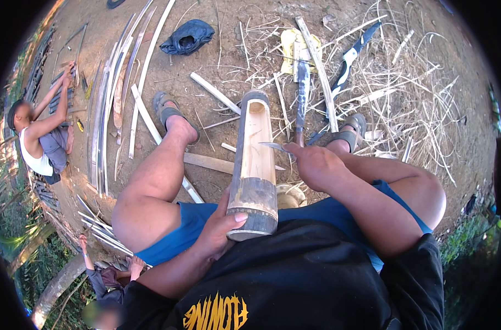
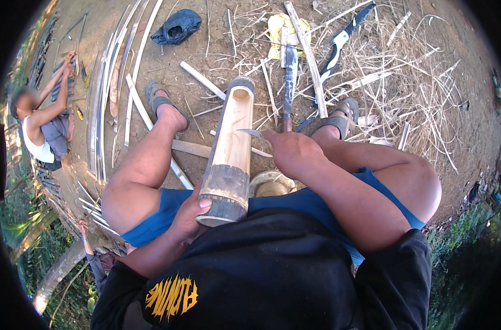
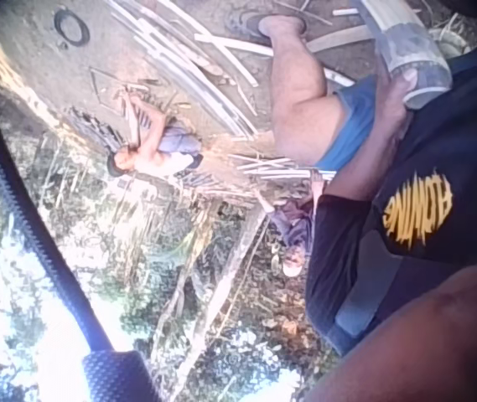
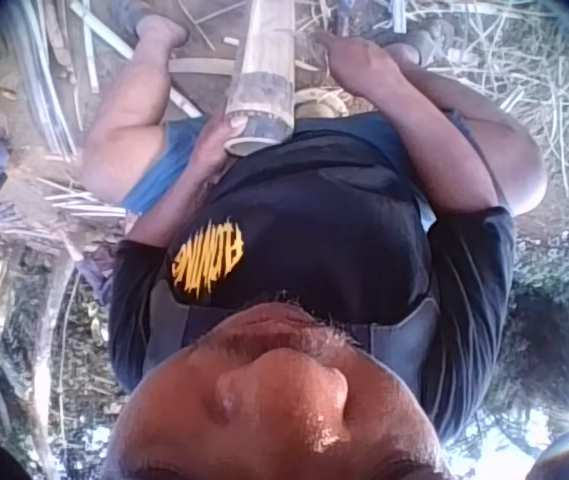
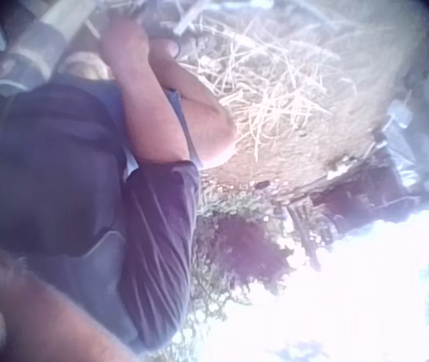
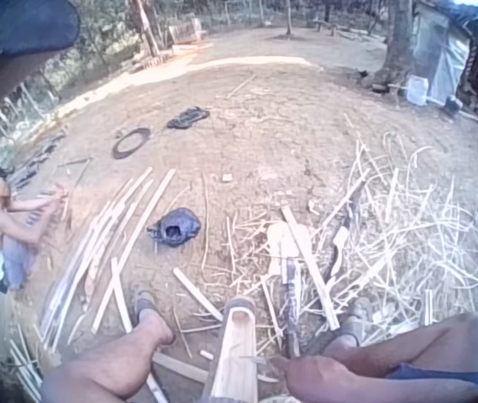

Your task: The person uses a knife to carve out a rectangular opening in a piece of bamboo and shaves the internal edges to smooth them.

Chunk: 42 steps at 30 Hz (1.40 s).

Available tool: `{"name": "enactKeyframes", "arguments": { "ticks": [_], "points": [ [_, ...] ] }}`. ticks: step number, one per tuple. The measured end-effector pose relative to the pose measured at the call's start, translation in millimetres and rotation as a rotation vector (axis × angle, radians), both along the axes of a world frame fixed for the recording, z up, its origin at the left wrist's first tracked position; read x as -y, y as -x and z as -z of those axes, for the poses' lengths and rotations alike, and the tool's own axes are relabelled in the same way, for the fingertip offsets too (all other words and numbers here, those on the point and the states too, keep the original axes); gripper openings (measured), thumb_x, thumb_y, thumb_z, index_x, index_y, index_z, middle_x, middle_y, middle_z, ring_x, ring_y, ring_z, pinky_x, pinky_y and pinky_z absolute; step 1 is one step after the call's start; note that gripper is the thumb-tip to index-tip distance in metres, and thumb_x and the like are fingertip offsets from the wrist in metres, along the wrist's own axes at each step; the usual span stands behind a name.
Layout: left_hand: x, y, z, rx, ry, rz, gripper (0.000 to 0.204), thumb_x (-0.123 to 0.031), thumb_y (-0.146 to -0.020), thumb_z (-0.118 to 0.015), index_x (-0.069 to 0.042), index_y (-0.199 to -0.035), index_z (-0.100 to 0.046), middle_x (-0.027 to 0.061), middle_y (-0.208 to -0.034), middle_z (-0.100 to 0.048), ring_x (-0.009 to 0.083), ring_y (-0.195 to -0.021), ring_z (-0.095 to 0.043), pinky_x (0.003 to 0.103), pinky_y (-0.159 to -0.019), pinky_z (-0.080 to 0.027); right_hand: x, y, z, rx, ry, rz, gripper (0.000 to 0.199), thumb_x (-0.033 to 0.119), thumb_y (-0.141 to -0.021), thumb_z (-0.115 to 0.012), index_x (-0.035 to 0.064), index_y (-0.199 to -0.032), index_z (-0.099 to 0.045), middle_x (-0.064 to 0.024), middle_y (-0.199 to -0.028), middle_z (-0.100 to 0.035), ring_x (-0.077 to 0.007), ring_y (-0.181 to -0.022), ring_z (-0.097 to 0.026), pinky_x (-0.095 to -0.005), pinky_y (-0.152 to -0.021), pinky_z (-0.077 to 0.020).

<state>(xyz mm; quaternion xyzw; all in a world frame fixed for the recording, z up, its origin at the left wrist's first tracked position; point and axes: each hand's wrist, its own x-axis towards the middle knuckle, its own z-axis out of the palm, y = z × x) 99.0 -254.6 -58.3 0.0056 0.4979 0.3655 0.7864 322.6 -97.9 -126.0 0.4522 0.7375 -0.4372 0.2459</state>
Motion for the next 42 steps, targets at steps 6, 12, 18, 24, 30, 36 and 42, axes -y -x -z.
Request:
{"name": "enactKeyframes", "arguments": {
  "ticks": [6, 12, 18, 24, 30, 36, 42],
  "points": [
    [-2, 3, 1, 0.01, -0.006, 0.003, 0.097, -0.024, -0.087, -0.071, -0.004, -0.162, -0.014, 0.0205, -0.152, -0.044, 0.0304, -0.139, -0.049, 0.044, -0.117, -0.039, -2, 4, 2, -0.001, -0.011, -0.017, 0.053, 0.003, -0.093, -0.047, 0.0149, -0.145, -0.05, -0.0226, -0.109, -0.072, -0.038, -0.102, -0.072, -0.05, -0.084, -0.058],
    [-1, 6, 0, -0.001, -0.001, 0.011, 0.099, -0.026, -0.086, -0.072, -0.004, -0.162, -0.013, 0.0206, -0.152, -0.043, 0.0305, -0.14, -0.048, 0.044, -0.118, -0.038, -2, 9, 1, 0.024, -0.024, -0.041, 0.053, 0.004, -0.094, -0.047, 0.0168, -0.145, -0.051, -0.0222, -0.109, -0.072, -0.0382, -0.101, -0.072, -0.0504, -0.082, -0.0586],
    [-1, 5, 0, 0.008, -0.012, 0.003, 0.098, -0.025, -0.086, -0.071, -0.003, -0.162, -0.014, 0.0202, -0.152, -0.045, 0.0301, -0.139, -0.049, 0.043, -0.117, -0.039, 1, 13, 8, 0.025, -0.069, -0.011, 0.053, 0.005, -0.095, -0.045, 0.0194, -0.146, -0.051, -0.0221, -0.113, -0.071, -0.0387, -0.102, -0.072, -0.0497, -0.082, -0.0593],
    [-1, 4, -2, -0.015, 0.0, 0.013, 0.092, -0.026, -0.087, -0.068, -0.002, -0.161, -0.018, 0.0196, -0.15, -0.046, 0.0292, -0.137, -0.05, 0.042, -0.116, -0.04, -5, 15, 32, -0.007, -0.086, -0.014, 0.054, 0.004, -0.094, -0.047, 0.0179, -0.146, -0.051, -0.0228, -0.113, -0.071, -0.0388, -0.102, -0.072, -0.0493, -0.084, -0.0595],
    [-1, 4, -3, -0.065, 0.008, 0.025, 0.09, -0.036, -0.087, -0.065, -0.001, -0.159, -0.024, 0.0196, -0.148, -0.048, 0.029, -0.135, -0.052, 0.042, -0.114, -0.041, -7, 14, 8, -0.009, -0.061, -0.064, 0.055, 0.002, -0.092, -0.05, 0.0137, -0.145, -0.05, -0.0228, -0.105, -0.073, -0.039, -0.097, -0.073, -0.0493, -0.081, -0.0594],
    [0, 2, -1, -0.074, -0.007, 0.039, 0.09, -0.038, -0.087, -0.065, -0.002, -0.159, -0.025, 0.0194, -0.148, -0.049, 0.0296, -0.134, -0.052, 0.042, -0.114, -0.041, 12, -6, -19, -0.101, -0.067, -0.031, 0.052, 0.002, -0.092, -0.048, 0.01, -0.143, -0.052, -0.0225, -0.098, -0.072, -0.0394, -0.094, -0.072, -0.0503, -0.078, -0.0574],
    [2, 2, -1, -0.071, -0.006, 0.053, 0.092, -0.039, -0.087, -0.065, -0.003, -0.16, -0.023, 0.0195, -0.15, -0.046, 0.0292, -0.137, -0.05, 0.042, -0.116, -0.039, 13, -5, -8, -0.069, -0.073, -0.015, 0.052, 0.001, -0.092, -0.047, 0.0101, -0.143, -0.052, -0.0228, -0.1, -0.072, -0.0393, -0.095, -0.072, -0.0501, -0.08, -0.0574]
  ]
}}
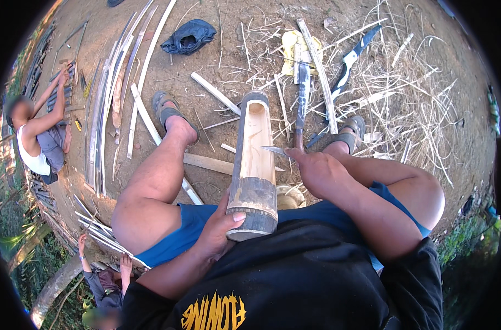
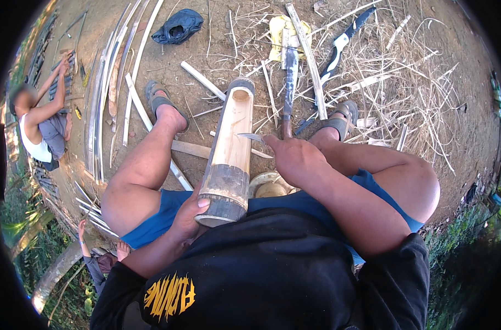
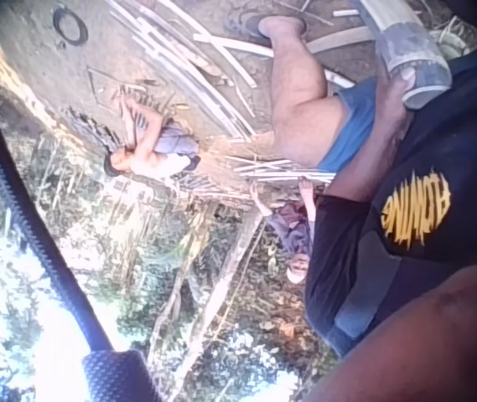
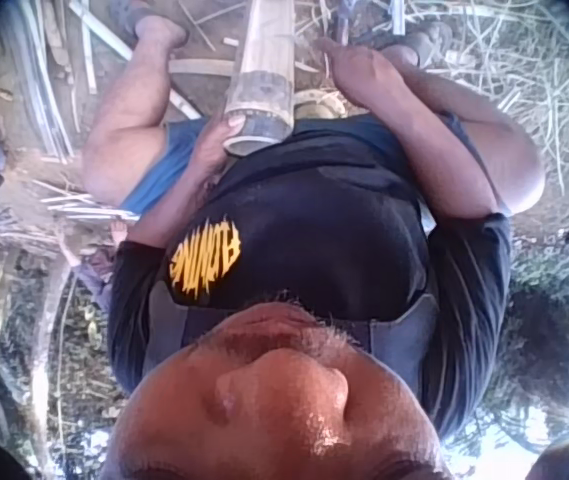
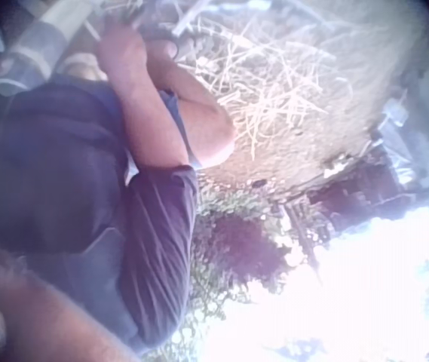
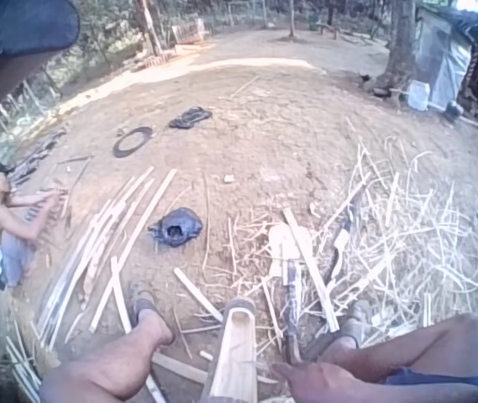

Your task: The person uses a knife to carve out a rectangular opening in a piece of bamboo and shaves the internal edges to smooth them.

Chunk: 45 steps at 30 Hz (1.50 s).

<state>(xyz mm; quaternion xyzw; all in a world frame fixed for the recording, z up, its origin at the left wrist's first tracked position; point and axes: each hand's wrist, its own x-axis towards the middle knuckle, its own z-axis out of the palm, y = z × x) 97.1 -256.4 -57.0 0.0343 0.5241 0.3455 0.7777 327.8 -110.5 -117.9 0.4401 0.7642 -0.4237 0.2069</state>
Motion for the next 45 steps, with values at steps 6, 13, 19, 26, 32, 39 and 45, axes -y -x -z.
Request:
{"name": "enactKeyframes", "arguments": {
  "ticks": [6, 13, 19, 26, 32, 39, 45],
  "points": [
    [1, 2, 3, -0.004, -0.005, 0.02, 0.097, -0.042, -0.086, -0.067, -0.003, -0.161, -0.02, 0.0193, -0.153, -0.044, 0.0286, -0.139, -0.048, 0.041, -0.117, -0.038, -11, 5, 11, 0.021, 0.049, 0.008, 0.054, 0.0, -0.091, -0.048, 0.0102, -0.144, -0.05, -0.0236, -0.101, -0.072, -0.0395, -0.097, -0.072, -0.0505, -0.081, -0.0573],
    [1, 8, 5, 0.068, 0.004, -0.04, 0.098, -0.031, -0.085, -0.069, -0.003, -0.162, -0.016, 0.0191, -0.153, -0.044, 0.0289, -0.139, -0.049, 0.042, -0.116, -0.039, -4, 0, 2, -0.035, 0.002, 0.02, 0.044, 0.008, -0.1, -0.047, 0.0136, -0.144, -0.053, -0.0249, -0.092, -0.072, -0.0405, -0.085, -0.072, -0.0513, -0.074, -0.0555],
    [1, 11, 5, 0.095, 0.027, -0.074, 0.1, -0.024, -0.084, -0.071, -0.002, -0.163, -0.014, 0.0192, -0.152, -0.045, 0.029, -0.139, -0.049, 0.042, -0.116, -0.039, -13, 13, -1, 0.047, 0.066, 0.029, 0.054, 0.001, -0.092, -0.046, 0.0125, -0.144, -0.051, -0.025, -0.103, -0.072, -0.0405, -0.097, -0.072, -0.0522, -0.081, -0.0568],
    [6, 15, 4, 0.028, 0.036, -0.021, 0.097, -0.039, -0.085, -0.07, -0.002, -0.161, -0.021, 0.0185, -0.152, -0.044, 0.0278, -0.139, -0.048, 0.041, -0.116, -0.038, -18, 19, -1, 0.054, 0.073, -0.013, 0.053, 0.001, -0.092, -0.046, 0.0112, -0.144, -0.051, -0.0256, -0.1, -0.072, -0.0406, -0.095, -0.072, -0.0518, -0.079, -0.057],
    [9, 21, 9, 0.058, 0.025, -0.053, 0.103, -0.027, -0.083, -0.071, -0.002, -0.164, -0.013, 0.0194, -0.154, -0.043, 0.0292, -0.141, -0.046, 0.041, -0.118, -0.035, -10, 15, 4, 0.002, 0.02, 0.004, 0.046, 0.009, -0.101, -0.048, 0.0146, -0.146, -0.051, -0.0255, -0.093, -0.072, -0.0404, -0.085, -0.072, -0.0506, -0.075, -0.0553],
    [9, 25, 10, 0.083, 0.034, -0.054, 0.103, -0.029, -0.083, -0.072, -0.002, -0.164, -0.013, 0.0199, -0.154, -0.043, 0.0296, -0.141, -0.046, 0.041, -0.118, -0.035, -13, 25, 12, 0.069, 0.018, -0.003, 0.045, 0.011, -0.102, -0.047, 0.0155, -0.146, -0.049, -0.0245, -0.096, -0.072, -0.0401, -0.088, -0.073, -0.0514, -0.077, -0.0553],
    [8, 25, 7, 0.095, 0.02, -0.071, 0.102, -0.03, -0.083, -0.072, -0.002, -0.163, -0.014, 0.0195, -0.154, -0.043, 0.0296, -0.141, -0.046, 0.041, -0.118, -0.035, -18, 34, 7, 0.108, 0.036, -0.015, 0.052, 0.006, -0.097, -0.045, 0.0163, -0.147, -0.049, -0.0233, -0.102, -0.073, -0.0399, -0.094, -0.073, -0.0514, -0.08, -0.0572]
  ]
}}
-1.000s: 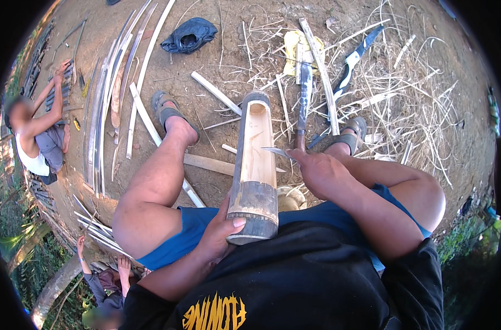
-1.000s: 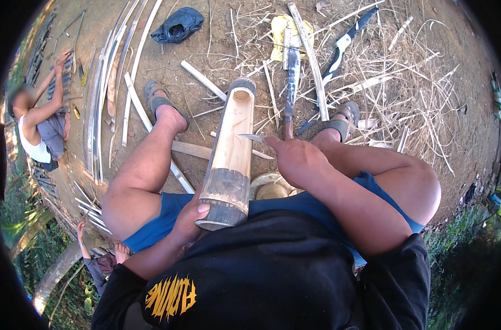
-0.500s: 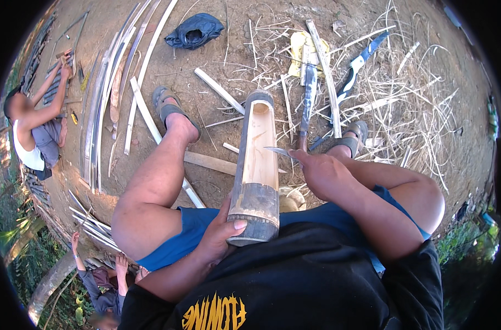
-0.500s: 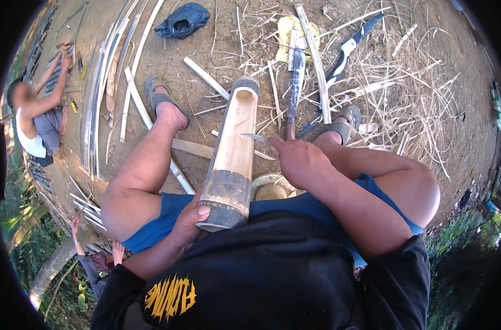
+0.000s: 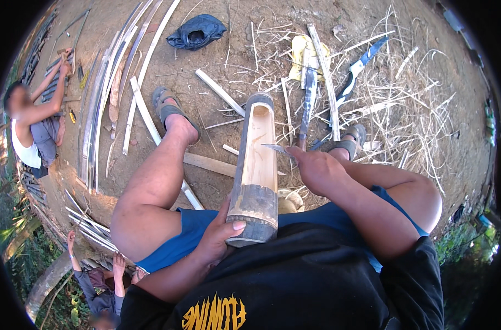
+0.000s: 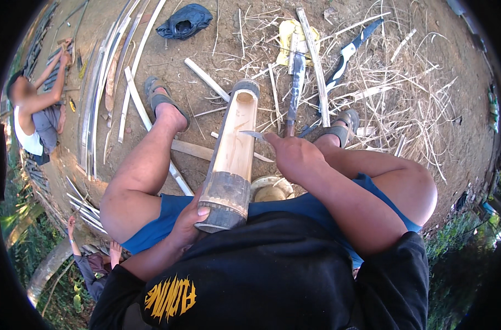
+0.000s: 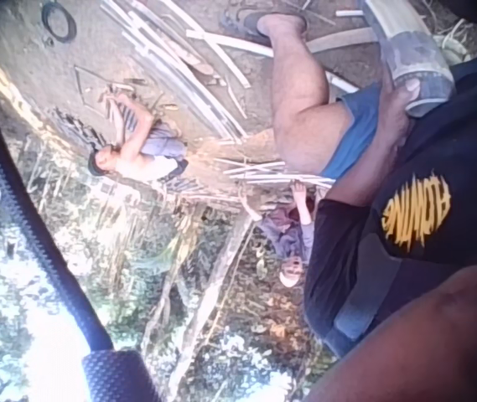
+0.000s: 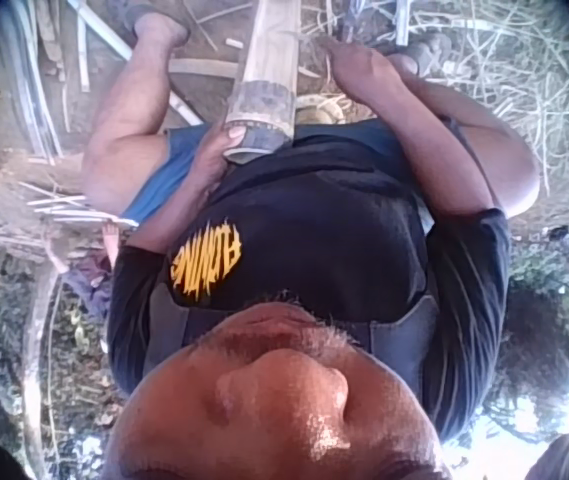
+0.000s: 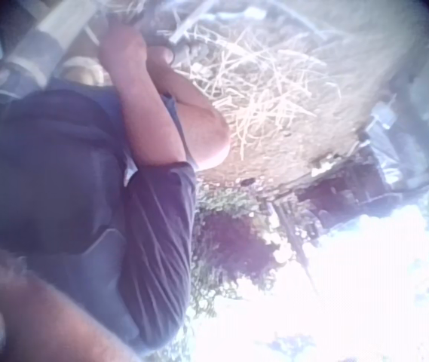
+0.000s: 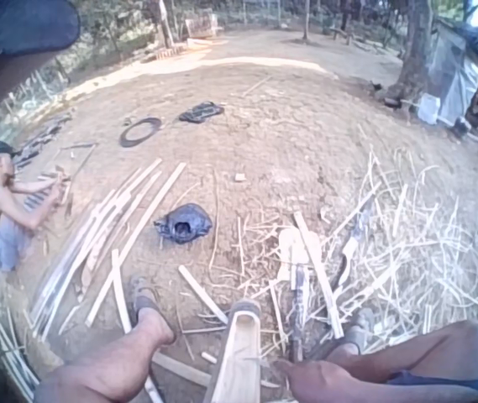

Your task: The person uses a knife to carve out a rectangular opening in a piece of bamboo and shaves the internal edges to smooth them.

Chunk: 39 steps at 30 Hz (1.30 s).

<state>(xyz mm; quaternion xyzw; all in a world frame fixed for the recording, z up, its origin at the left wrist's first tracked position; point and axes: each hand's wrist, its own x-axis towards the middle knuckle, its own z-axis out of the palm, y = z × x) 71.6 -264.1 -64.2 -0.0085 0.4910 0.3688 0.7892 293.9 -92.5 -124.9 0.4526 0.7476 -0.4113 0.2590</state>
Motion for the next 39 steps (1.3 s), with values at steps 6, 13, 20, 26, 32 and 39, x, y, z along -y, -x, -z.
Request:
{"name": "enactKeyframes", "arguments": {
  "ticks": [6, 13, 20, 26, 32, 39],
  "points": [
    [0, 1, 0, -0.022, 0.0, 0.021, 0.102, -0.032, -0.082, -0.072, -0.002, -0.163, -0.016, 0.0195, -0.154, -0.043, 0.0295, -0.142, -0.046, 0.041, -0.118, -0.035, -3, 4, 18, 0.033, -0.017, -0.015, 0.057, 0.003, -0.094, -0.046, 0.0188, -0.148, -0.049, -0.0233, -0.109, -0.072, -0.0397, -0.098, -0.073, -0.0508, -0.08, -0.0588],
    [-3, 1, -2, -0.042, -0.013, 0.036, 0.104, -0.033, -0.082, -0.073, -0.002, -0.163, -0.016, 0.0198, -0.153, -0.044, 0.0294, -0.141, -0.046, 0.041, -0.117, -0.036, -5, 8, 19, 0.078, -0.009, -0.002, 0.06, 0.004, -0.094, -0.046, 0.0243, -0.15, -0.048, -0.0229, -0.113, -0.071, -0.0399, -0.101, -0.072, -0.0502, -0.082, -0.0593],
    [-4, 0, -3, -0.034, 0.004, 0.028, 0.102, -0.031, -0.083, -0.072, -0.002, -0.163, -0.015, 0.0185, -0.154, -0.043, 0.0287, -0.141, -0.046, 0.041, -0.117, -0.035, -4, 8, 18, 0.071, -0.03, 0.012, 0.056, 0.006, -0.096, -0.045, 0.0241, -0.15, -0.048, -0.022, -0.112, -0.071, -0.0401, -0.101, -0.072, -0.0506, -0.082, -0.0591],
    [-5, -2, -5, -0.052, -0.012, 0.047, 0.101, -0.029, -0.084, -0.071, -0.002, -0.163, -0.016, 0.0182, -0.153, -0.044, 0.0278, -0.141, -0.046, 0.04, -0.117, -0.035, -2, 3, 40, -0.002, -0.092, 0.021, 0.051, 0.007, -0.096, -0.046, 0.0212, -0.144, -0.052, -0.0231, -0.11, -0.071, -0.0403, -0.101, -0.072, -0.0511, -0.082, -0.0587],
    [-7, -3, -6, -0.091, 0.007, 0.078, 0.103, -0.032, -0.082, -0.072, -0.002, -0.163, -0.016, 0.0186, -0.153, -0.044, 0.0279, -0.141, -0.045, 0.04, -0.118, -0.034, -12, 7, 43, -0.009, -0.09, -0.005, 0.046, 0.007, -0.095, -0.047, 0.0155, -0.14, -0.054, -0.0231, -0.108, -0.072, -0.0403, -0.101, -0.072, -0.0511, -0.081, -0.0589],
    [-9, -4, -5, -0.103, -0.03, 0.088, 0.106, -0.035, -0.081, -0.073, -0.002, -0.163, -0.015, 0.0195, -0.155, -0.041, 0.029, -0.142, -0.044, 0.04, -0.118, -0.033, -21, 11, 59, 0.04, -0.083, -0.014, 0.045, 0.008, -0.096, -0.047, 0.0153, -0.14, -0.054, -0.0222, -0.109, -0.073, -0.0394, -0.101, -0.073, -0.0502, -0.082, -0.0597]
  ]
}}
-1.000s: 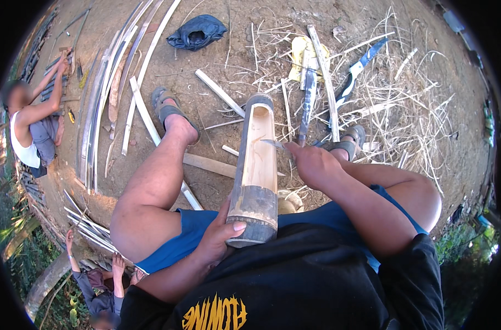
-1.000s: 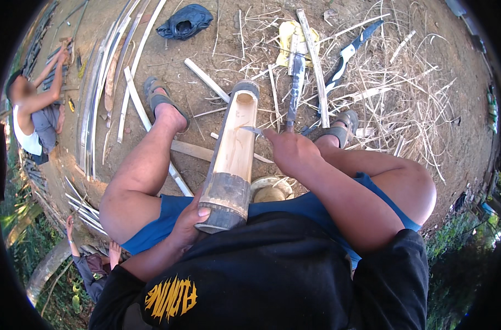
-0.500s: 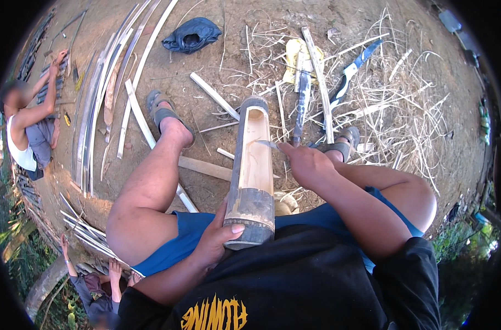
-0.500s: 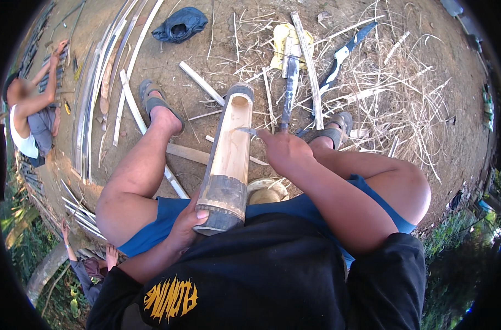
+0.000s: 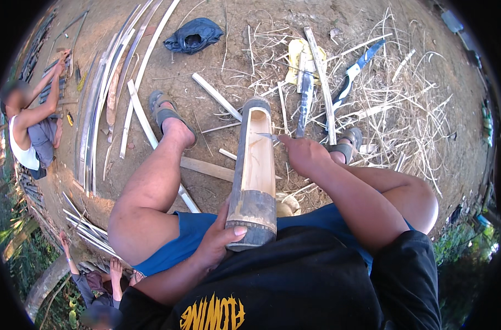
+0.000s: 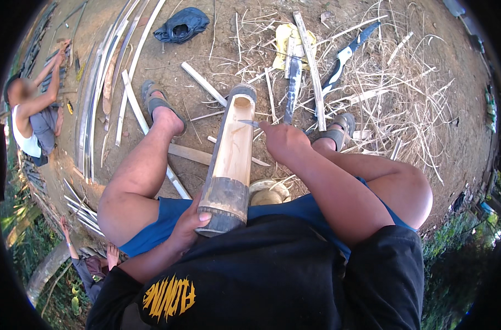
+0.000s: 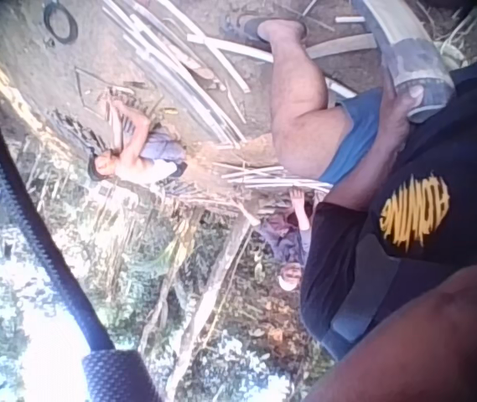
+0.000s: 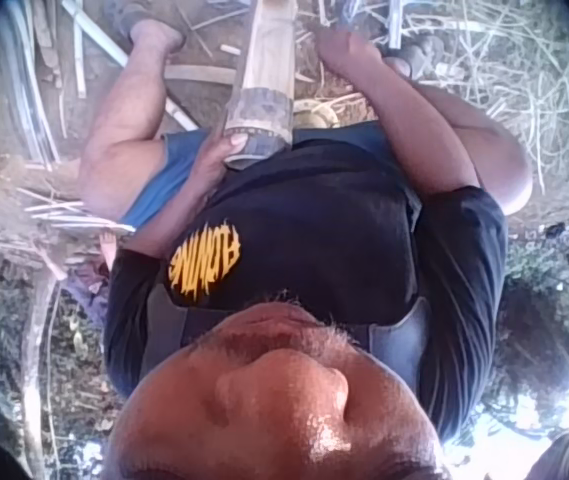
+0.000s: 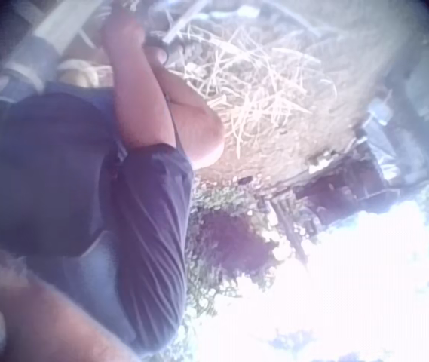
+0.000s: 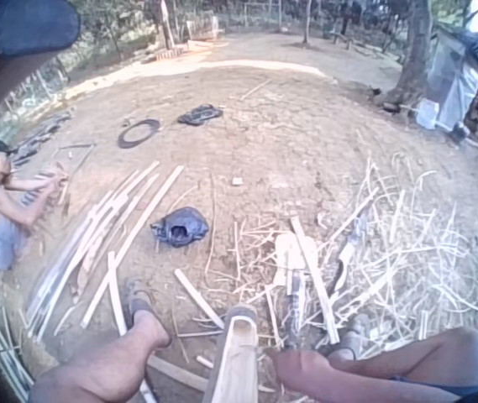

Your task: The person uses a knife to carve out a rectangular opening in a piece of bamboo and shaves the internal edges to smooth them.

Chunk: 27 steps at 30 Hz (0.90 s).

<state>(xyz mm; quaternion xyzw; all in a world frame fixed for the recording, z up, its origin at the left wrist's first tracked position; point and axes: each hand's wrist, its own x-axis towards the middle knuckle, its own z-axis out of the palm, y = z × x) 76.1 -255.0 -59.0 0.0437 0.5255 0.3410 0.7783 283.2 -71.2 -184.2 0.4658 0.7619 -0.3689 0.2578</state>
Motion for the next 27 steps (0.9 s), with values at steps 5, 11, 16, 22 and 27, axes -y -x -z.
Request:
{"name": "enactKeyframes", "arguments": {
  "ticks": [5, 11, 16, 22, 27],
  "points": [
    [-4, 1, -3, 0.029, 0.011, 0.004, 0.107, -0.035, -0.081, -0.074, -0.002, -0.163, -0.014, 0.0198, -0.154, -0.041, 0.0299, -0.142, -0.043, 0.04, -0.119, -0.032, -3, -1, 12, -0.029, -0.044, -0.003, 0.043, 0.007, -0.096, -0.047, 0.0141, -0.138, -0.055, -0.0218, -0.109, -0.073, -0.039, -0.101, -0.073, -0.0495, -0.08, -0.0603],
    [-6, 2, -3, 0.049, 0.033, 0.002, 0.109, -0.034, -0.08, -0.075, -0.002, -0.163, -0.012, 0.0202, -0.154, -0.041, 0.0302, -0.142, -0.043, 0.04, -0.119, -0.032, -20, 9, 17, -0.001, -0.056, -0.062, 0.039, 0.008, -0.097, -0.049, 0.0121, -0.135, -0.057, -0.0212, -0.11, -0.073, -0.0382, -0.102, -0.073, -0.0485, -0.08, -0.0606],
    [-6, 3, -3, 0.056, 0.052, -0.011, 0.108, -0.032, -0.08, -0.075, -0.002, -0.163, -0.012, 0.0204, -0.154, -0.041, 0.0301, -0.142, -0.043, 0.04, -0.119, -0.032, -31, 11, 47, 0.004, -0.067, -0.063, 0.042, 0.008, -0.097, -0.051, 0.0126, -0.138, -0.056, -0.0228, -0.114, -0.072, -0.0368, -0.106, -0.072, -0.0474, -0.085, -0.0599],
    [-4, 2, -3, 0.031, 0.043, 0.014, 0.106, -0.038, -0.081, -0.071, -0.001, -0.163, -0.014, 0.0205, -0.155, -0.041, 0.0292, -0.142, -0.043, 0.04, -0.118, -0.032, -55, 10, 70, -0.033, -0.029, -0.06, 0.045, 0.006, -0.096, -0.052, 0.016, -0.14, -0.056, -0.0198, -0.125, -0.069, -0.0363, -0.114, -0.069, -0.047, -0.093, -0.0569],
    [-10, 1, -8, 0.02, 0.027, 0.031, 0.105, -0.041, -0.082, -0.069, 0.0, -0.163, -0.016, 0.0209, -0.155, -0.041, 0.0289, -0.142, -0.043, 0.04, -0.118, -0.032, -87, 3, 108, -0.105, 0.152, -0.15, 0.054, 0.012, -0.094, -0.06, 0.0215, -0.147, -0.055, -0.0184, -0.118, -0.072, -0.0343, -0.107, -0.071, -0.0449, -0.089, -0.0573]
  ]
}}
